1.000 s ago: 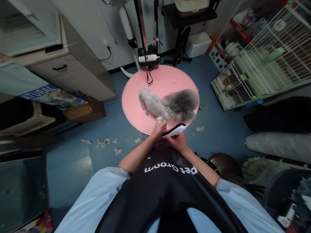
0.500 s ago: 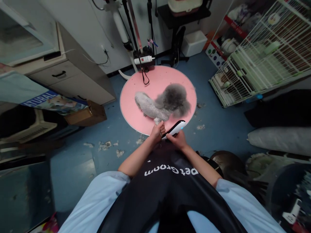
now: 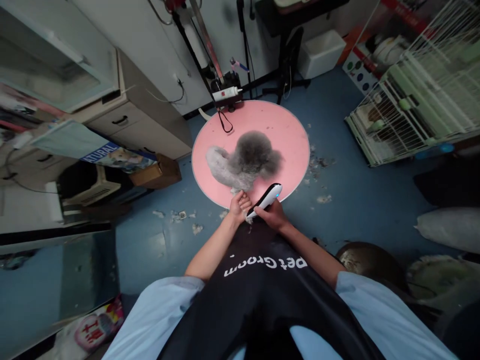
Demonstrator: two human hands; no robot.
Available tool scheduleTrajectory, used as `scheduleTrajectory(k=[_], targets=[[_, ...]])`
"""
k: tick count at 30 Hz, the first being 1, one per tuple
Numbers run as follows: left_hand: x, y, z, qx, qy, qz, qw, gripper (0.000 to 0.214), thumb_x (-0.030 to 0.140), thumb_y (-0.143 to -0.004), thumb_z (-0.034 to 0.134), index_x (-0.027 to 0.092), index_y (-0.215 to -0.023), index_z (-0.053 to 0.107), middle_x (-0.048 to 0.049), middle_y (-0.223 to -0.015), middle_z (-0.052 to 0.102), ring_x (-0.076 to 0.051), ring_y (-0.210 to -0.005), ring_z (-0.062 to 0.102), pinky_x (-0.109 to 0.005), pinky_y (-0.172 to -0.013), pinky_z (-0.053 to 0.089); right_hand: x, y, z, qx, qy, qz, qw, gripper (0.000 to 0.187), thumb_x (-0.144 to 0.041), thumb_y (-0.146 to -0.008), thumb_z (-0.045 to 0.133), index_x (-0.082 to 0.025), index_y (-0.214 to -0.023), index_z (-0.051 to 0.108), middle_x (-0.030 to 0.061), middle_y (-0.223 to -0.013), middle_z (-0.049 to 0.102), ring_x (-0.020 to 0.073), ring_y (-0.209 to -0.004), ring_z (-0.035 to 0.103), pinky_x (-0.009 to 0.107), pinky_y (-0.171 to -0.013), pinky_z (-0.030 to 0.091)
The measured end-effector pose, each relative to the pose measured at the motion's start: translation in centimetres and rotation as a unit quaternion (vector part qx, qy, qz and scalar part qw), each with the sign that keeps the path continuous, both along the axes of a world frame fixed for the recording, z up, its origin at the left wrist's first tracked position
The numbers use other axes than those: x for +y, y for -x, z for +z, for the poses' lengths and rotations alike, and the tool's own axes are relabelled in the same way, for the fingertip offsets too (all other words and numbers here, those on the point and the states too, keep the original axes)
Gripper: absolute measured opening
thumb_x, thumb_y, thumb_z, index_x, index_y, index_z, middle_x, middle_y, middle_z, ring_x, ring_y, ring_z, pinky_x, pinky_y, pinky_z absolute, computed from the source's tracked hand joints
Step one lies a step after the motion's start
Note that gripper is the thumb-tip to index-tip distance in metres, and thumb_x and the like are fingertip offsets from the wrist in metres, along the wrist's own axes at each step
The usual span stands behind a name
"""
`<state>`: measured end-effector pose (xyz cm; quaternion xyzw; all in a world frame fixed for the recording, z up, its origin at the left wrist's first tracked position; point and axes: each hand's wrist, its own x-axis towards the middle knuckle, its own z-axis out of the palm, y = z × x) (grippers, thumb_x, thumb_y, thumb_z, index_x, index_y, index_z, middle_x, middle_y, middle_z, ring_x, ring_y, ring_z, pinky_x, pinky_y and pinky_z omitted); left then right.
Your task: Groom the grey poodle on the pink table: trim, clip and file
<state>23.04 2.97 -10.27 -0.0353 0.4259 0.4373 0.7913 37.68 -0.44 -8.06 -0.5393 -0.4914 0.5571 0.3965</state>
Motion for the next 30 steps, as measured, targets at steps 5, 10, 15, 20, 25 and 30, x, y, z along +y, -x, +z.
scheduleTrajectory(k=[5,10,15,20,25,30], targets=[[-0.2,-0.8,-0.2,0.034,-0.001,0.033,0.999,0.037,0.037,-0.088,0.051,0.018,-0.059,0.037,0.0093,-0.043,0.015,-0.003,-0.032,0.012,-0.016,-0.032,0.013,0.7,-1.2,-1.1,0.029,0.011,0.021,0.999,0.021,-0.036,-0.067,0.067,-0.018,-0.064,0.056,-0.0023,-0.058,0.055,0.0109,-0.053,0.049,0.022,-0.049,0.038],[-0.6,-1.3,-1.0,0.089,-0.013,0.063,0.994,0.041,0.042,-0.09,0.046,0.019,-0.059,0.035,0.0087,-0.044,0.015,-0.005,-0.035,0.01,-0.017,-0.034,0.014,1.2,-2.2,-2.8,0.112,0.058,-0.002,0.992,0.021,-0.038,-0.069,0.063,-0.018,-0.068,0.058,-0.0044,-0.051,0.049,0.0091,-0.046,0.043,0.022,-0.045,0.035],[-0.9,-1.7,-1.8,0.063,-0.049,0.11,0.991,0.038,0.041,-0.09,0.047,0.019,-0.061,0.035,0.0083,-0.043,0.018,-0.006,-0.035,0.01,-0.019,-0.034,0.013,1.2,-2.6,-4.8,0.167,0.088,-0.026,0.982,0.029,-0.04,-0.071,0.063,-0.021,-0.058,0.048,-0.0057,-0.043,0.045,0.0089,-0.041,0.042,0.023,-0.044,0.035],[-1.2,-2.5,-2.0,0.048,-0.061,0.137,0.988,0.037,0.039,-0.09,0.047,0.02,-0.062,0.034,0.0088,-0.043,0.017,-0.005,-0.034,0.01,-0.019,-0.033,0.013,1.2,-2.4,-6.4,0.235,0.142,-0.065,0.959,0.026,-0.039,-0.068,0.066,-0.022,-0.065,0.046,-0.0068,-0.045,0.045,0.009,-0.04,0.04,0.023,-0.042,0.033],[-1.3,-2.8,-2.2,0.016,-0.066,0.165,0.984,0.033,0.032,-0.092,0.043,0.019,-0.063,0.035,0.0091,-0.044,0.018,-0.004,-0.032,0.013,-0.017,-0.033,0.013,1.1,-2.4,-6.4,0.295,0.169,-0.085,0.937,0.026,-0.036,-0.066,0.069,-0.022,-0.067,0.046,-0.0076,-0.046,0.046,0.009,-0.041,0.041,0.022,-0.041,0.032],[-0.5,-2.9,-3.0,0.056,-0.012,0.126,0.99,0.035,0.025,-0.088,0.045,0.019,-0.056,0.033,0.008,-0.04,0.021,-0.004,-0.031,0.019,-0.017,-0.034,0.018,1.0,-2.9,-6.6,0.312,0.193,-0.065,0.928,0.029,-0.037,-0.066,0.07,-0.022,-0.066,0.046,-0.008,-0.045,0.044,0.0084,-0.04,0.039,0.022,-0.04,0.031]])
